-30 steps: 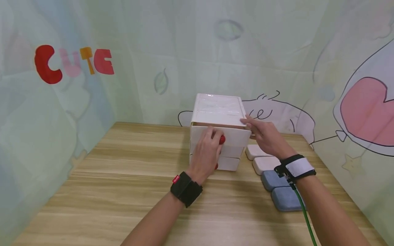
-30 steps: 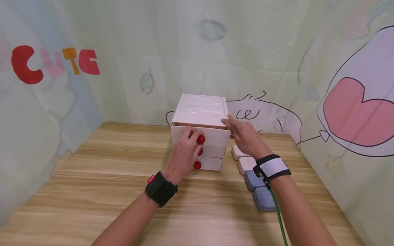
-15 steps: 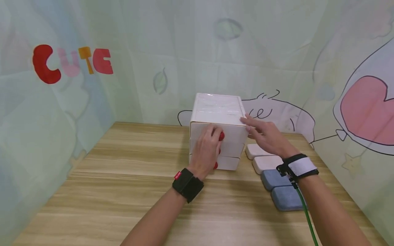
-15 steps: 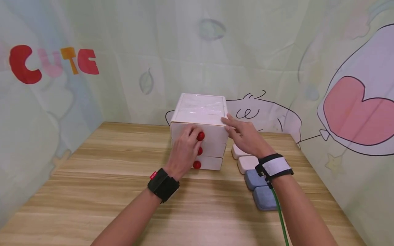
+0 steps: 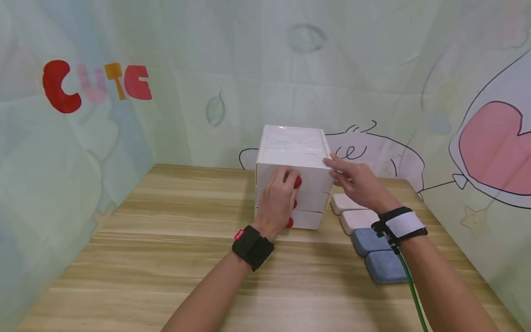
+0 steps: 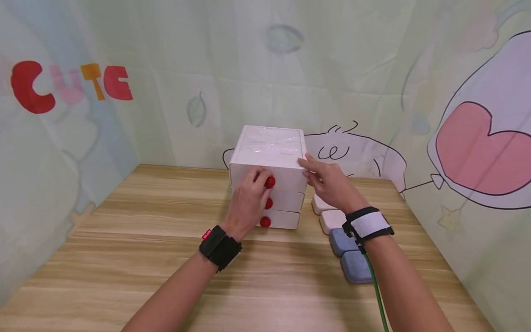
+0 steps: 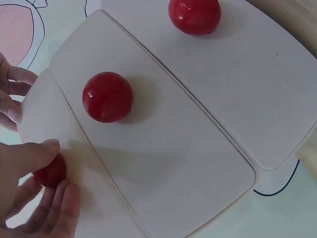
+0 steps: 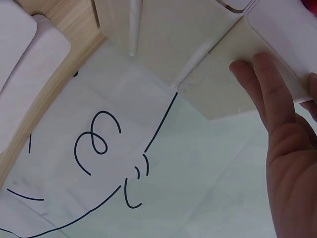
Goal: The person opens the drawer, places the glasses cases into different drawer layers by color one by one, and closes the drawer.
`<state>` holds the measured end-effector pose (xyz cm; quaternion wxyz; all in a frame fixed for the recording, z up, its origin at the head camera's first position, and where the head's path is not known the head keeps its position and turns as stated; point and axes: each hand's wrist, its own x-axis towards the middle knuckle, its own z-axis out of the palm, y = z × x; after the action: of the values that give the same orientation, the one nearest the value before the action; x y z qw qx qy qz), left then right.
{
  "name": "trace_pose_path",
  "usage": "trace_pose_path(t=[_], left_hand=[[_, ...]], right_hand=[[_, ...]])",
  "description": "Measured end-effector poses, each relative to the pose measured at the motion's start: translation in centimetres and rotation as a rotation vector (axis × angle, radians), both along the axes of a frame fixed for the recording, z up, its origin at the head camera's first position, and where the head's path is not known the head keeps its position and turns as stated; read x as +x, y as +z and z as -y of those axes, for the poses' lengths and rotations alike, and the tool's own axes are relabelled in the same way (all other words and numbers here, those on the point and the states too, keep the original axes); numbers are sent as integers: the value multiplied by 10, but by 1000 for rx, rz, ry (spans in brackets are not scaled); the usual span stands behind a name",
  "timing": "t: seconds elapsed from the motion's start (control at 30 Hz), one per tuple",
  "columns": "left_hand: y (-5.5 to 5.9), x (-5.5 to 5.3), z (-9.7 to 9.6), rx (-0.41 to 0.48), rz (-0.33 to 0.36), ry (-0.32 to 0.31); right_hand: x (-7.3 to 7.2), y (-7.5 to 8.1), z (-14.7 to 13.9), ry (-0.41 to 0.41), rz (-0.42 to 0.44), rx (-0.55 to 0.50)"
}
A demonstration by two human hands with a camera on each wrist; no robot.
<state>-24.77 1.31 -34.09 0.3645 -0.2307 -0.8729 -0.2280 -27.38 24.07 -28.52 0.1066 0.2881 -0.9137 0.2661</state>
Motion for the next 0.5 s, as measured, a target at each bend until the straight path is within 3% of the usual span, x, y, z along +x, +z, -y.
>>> trace_pose_path(t=[0.33, 0.5], left_hand=[[-25, 11, -2, 58, -14, 114], [-36, 9, -5, -82, 13, 151]], right_hand=[[-1, -2, 4, -51, 6, -11], [0, -3, 7, -63, 28, -61]])
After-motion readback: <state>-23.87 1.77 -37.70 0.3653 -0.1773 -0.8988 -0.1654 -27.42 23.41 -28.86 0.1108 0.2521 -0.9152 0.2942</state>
